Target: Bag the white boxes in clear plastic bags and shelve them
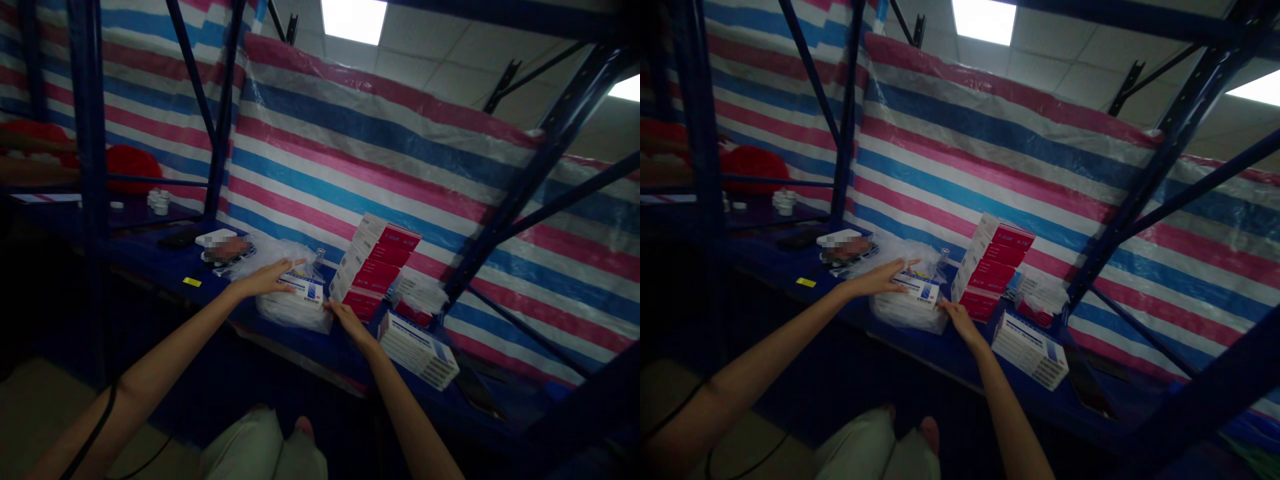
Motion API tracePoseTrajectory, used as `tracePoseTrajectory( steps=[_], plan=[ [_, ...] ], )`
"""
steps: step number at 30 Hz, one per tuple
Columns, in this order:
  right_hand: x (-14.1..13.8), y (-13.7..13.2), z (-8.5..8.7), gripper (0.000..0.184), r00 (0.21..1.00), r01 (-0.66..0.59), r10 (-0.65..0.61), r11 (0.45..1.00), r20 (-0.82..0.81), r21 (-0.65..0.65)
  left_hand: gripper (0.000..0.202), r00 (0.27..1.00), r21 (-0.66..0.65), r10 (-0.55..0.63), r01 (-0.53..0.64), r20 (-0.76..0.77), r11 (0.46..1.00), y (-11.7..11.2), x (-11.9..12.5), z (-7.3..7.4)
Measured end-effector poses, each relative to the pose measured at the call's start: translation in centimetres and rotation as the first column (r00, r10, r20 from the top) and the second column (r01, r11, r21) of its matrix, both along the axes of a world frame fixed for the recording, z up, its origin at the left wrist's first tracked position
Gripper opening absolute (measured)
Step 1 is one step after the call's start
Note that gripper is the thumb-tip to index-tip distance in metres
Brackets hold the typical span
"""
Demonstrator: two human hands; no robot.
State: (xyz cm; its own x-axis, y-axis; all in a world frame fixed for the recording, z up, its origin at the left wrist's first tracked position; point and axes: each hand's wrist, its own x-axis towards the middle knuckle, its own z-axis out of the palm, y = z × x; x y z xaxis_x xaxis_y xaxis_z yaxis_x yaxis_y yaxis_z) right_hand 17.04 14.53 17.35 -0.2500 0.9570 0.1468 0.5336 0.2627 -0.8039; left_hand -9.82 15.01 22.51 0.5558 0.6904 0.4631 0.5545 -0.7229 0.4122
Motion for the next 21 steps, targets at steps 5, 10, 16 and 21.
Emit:
tracePoseTrajectory(
  steps=[5, 10, 16, 21],
  plan=[
    [0.0, 0.7, 0.7, 0.041, 0.996, -0.042, 0.054, 0.982, 0.064, -0.185, 0.079, 0.993, 0.010, 0.000, 0.002, -0.114, 1.000, 0.6, -0.4, -0.8],
    [-1.1, 1.4, 1.2, 0.042, 0.998, -0.021, 0.040, 0.946, 0.053, -0.324, 0.068, 0.991, -0.050, 0.089, -0.094, -0.099, 0.994, 1.1, -0.4, -1.1],
    [-1.7, 0.9, 1.5, 0.028, 0.994, -0.065, 0.012, 0.873, -0.113, -0.484, 0.066, 0.994, -0.069, 0.096, -0.100, -0.053, 0.993, 1.0, -0.9, -1.4],
    [-2.3, 0.4, 1.1, 0.029, 0.970, -0.095, -0.039, 0.849, -0.241, -0.520, 0.065, 0.996, -0.092, 0.068, -0.074, -0.064, 0.993, 1.1, -1.2, -1.3]
  ],
)
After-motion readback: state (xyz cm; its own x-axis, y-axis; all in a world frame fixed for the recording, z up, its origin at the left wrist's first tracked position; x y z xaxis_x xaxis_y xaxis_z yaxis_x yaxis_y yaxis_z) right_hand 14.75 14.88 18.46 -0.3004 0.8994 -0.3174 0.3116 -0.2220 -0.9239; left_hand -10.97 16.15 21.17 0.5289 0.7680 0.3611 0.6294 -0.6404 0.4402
